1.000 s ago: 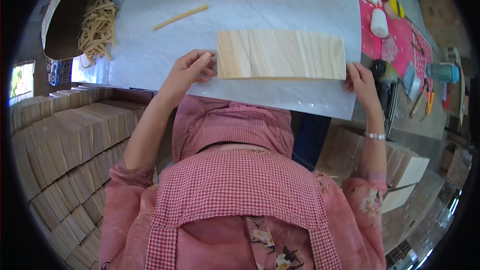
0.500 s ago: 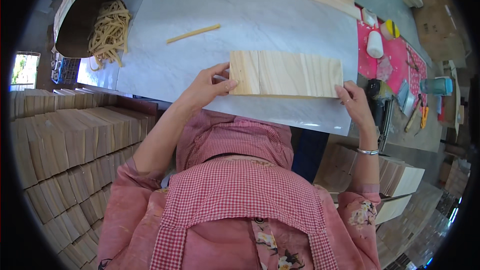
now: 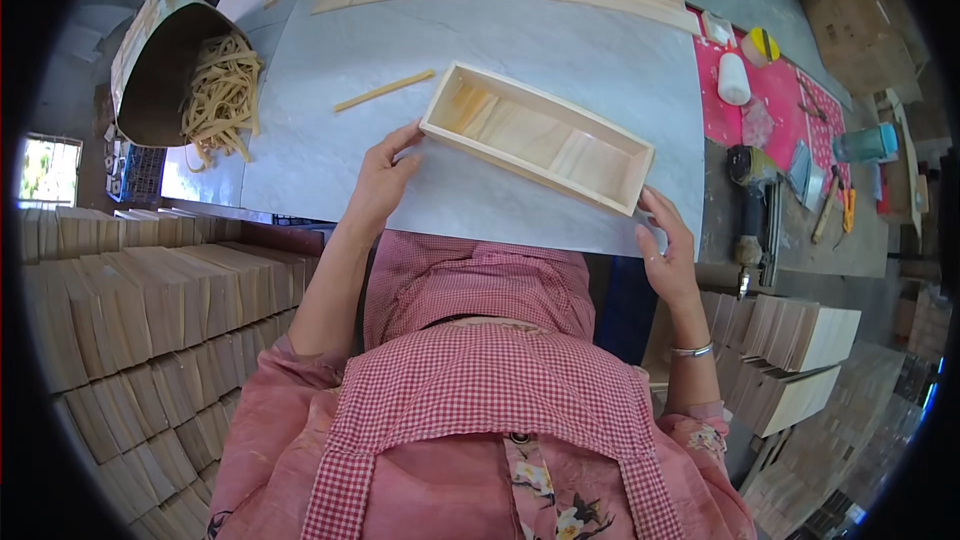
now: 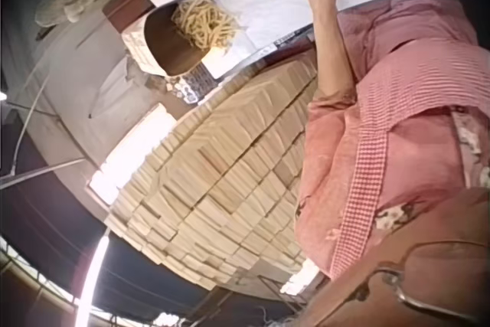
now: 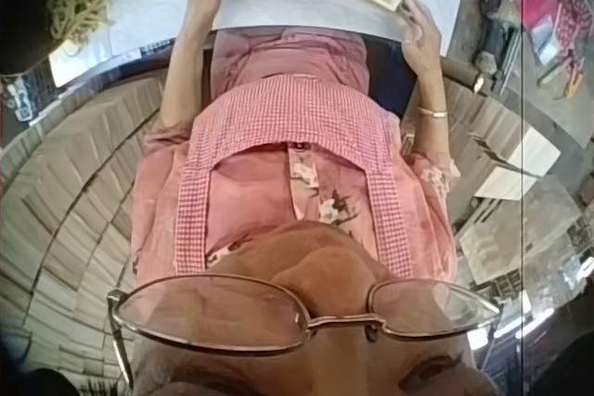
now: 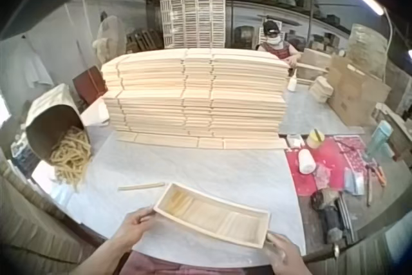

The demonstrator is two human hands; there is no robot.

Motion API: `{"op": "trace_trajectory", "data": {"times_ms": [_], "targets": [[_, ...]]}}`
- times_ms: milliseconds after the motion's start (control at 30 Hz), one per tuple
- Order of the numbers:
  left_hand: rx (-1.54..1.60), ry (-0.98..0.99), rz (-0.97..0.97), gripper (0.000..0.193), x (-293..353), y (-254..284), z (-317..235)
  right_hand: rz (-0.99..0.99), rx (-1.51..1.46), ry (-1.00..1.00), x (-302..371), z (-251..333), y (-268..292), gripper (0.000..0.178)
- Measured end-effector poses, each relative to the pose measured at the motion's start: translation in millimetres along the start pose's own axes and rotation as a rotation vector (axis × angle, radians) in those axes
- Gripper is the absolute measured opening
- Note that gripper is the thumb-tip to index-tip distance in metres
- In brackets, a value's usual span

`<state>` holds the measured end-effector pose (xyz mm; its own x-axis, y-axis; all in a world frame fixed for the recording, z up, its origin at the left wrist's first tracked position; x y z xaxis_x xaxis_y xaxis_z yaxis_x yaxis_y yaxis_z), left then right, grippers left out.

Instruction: Assemble wooden boxes by applying glue to the edges and using a pneumatic nail gun to secure the thin wood panels.

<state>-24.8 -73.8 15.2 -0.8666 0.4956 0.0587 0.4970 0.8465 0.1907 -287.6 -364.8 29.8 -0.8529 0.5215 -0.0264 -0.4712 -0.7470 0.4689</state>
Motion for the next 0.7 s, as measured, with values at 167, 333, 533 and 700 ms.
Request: {"op": "trace_trajectory", "data": {"times_ms": [167, 333, 533, 700], "targets": [[0.158, 0.106, -0.116, 0.038, -9.7, 5.1, -6.2, 0.130, -0.111, -0.199, -6.3, -11.7, 6.2, 0.033], [0.061, 0.164, -0.055, 0.031, -12.6, 12.4, 2.3, -0.067, -0.262, -0.602, -33.1, -17.3, 4.4, 0.025], [0.146, 0.313, -0.025, 0.018, -17.4, 10.5, 5.6, -0.177, -0.045, -0.375, -50.3, -22.3, -2.5, 0.022], [0.218, 0.336, 0.027, 0.012, -22.3, 12.4, 17.3, -0.114, -0.080, -0.391, -54.6, -25.0, -3.9, 0.022]]}}
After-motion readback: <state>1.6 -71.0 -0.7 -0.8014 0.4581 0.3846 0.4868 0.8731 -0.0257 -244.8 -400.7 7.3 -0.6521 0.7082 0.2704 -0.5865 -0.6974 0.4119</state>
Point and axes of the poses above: each hand's wrist, its own x-axis away from the middle knuckle, its own y-axis out of the back of the hand, z = x × y, the point moved 6 cm from there along -x, towards the middle knuckle, and after that the axes turned 12 degrees about -y, right-handed, at the moved point
